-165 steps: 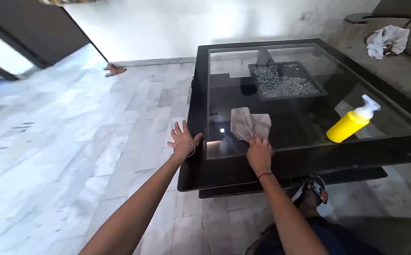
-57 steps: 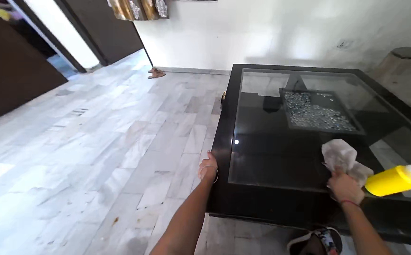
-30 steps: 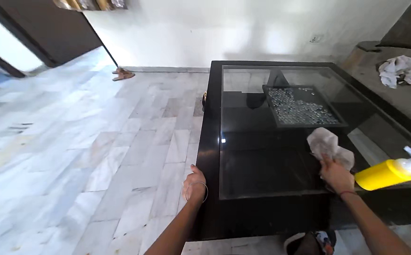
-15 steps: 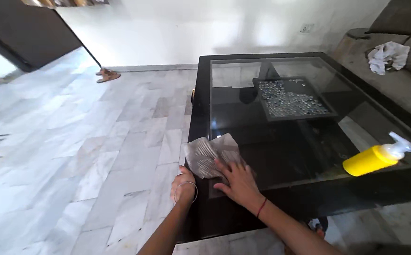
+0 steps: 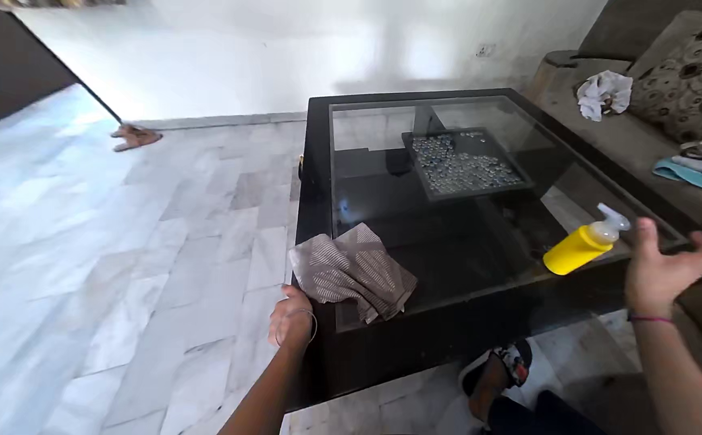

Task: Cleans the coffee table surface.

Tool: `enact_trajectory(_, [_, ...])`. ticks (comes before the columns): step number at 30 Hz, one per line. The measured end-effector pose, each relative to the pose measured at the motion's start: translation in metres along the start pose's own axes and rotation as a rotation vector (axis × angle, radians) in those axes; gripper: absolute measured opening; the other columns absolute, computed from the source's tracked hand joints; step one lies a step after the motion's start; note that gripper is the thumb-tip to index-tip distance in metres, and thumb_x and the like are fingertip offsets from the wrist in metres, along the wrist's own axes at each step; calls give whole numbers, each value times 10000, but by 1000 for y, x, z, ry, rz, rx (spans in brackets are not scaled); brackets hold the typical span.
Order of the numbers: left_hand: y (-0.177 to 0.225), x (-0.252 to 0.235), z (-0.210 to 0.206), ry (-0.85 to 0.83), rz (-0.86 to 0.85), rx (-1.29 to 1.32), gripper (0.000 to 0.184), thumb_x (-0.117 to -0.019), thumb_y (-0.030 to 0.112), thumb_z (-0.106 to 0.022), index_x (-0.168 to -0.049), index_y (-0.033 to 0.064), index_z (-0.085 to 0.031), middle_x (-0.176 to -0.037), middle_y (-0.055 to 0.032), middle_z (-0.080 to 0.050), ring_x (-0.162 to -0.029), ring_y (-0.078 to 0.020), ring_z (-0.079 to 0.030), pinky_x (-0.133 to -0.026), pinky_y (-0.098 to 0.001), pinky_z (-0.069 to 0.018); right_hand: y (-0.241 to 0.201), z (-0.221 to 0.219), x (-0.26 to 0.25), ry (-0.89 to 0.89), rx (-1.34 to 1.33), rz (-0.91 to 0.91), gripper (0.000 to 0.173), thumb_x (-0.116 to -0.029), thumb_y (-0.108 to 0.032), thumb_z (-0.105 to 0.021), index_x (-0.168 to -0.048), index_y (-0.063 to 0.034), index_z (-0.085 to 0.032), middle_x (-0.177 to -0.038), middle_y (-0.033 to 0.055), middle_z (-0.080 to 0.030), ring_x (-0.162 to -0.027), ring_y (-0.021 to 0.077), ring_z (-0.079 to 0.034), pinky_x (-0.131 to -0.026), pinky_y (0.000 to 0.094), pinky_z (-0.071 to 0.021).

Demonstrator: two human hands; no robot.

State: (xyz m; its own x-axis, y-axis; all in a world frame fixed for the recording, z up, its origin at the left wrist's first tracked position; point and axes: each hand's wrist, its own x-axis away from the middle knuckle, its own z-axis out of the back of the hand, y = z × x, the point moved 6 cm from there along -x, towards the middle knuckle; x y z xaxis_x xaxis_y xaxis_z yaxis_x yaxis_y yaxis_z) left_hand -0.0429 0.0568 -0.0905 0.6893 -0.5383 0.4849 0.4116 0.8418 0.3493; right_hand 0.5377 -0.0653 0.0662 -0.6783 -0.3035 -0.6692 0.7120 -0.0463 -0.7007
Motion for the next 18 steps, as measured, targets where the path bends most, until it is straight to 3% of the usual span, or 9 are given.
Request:
enact_trajectory(3, [0,-2,-1,16,8,10,829,-1096,555,-83,-1309,-8,-653,-1378,-243,-636,-1339,-376,-585,-1051,-591,-471,45,-19,28,-185,-63,-174,1179,-878,-256,-788,-1606,55,85,-1592,385,-242,-1408,440,-401,-1132,473,-400])
enact_trajectory(6, [0,-2,-1,19,4,21,831,-1097,556,-86,-1294,-13,-658,-1369,-244,-640,-1328,-377,-594,-1041,-590,-477,72,-39,53,-331,-20,-347,1229,-831,-192,-855,-1613,31,66,-1549,371,-326,-1368,474,-443,-1106,554,-416])
enact_trajectory(8, [0,-3,-1,15,-1,27,826,-1100,551,-92,-1295,-22,-654,-1371,-251,-637,-1331,-382,-590,-1049,-588,-472,82,-48,66,-404,29,-421,1186,-816,-168,-873,-1618,16,-19,-1521,352,-397,-1351,464,-491,-1088,577,-436])
enact_trajectory(12, [0,-2,0,12,-10,31,809,-1103,548,-110,-1313,-23,-643,-1392,-250,-622,-1348,-379,-576,-1062,-579,-467,87,-57,74,-492,120,-475,1014,-860,-144,-843,-1595,36,-167,-1494,345,-449,-1375,435,-490,-1138,556,-387])
enact_trajectory(18, [1,-2,1,20,0,27,815,-1100,558,-104,-1327,-15,-638,-1398,-245,-621,-1352,-375,-574,-1064,-578,-465,86,-67,72,-526,266,-546,906,-911,-213,-808,-1564,56,-241,-1350,368,-566,-1289,485,-555,-1080,602,-412])
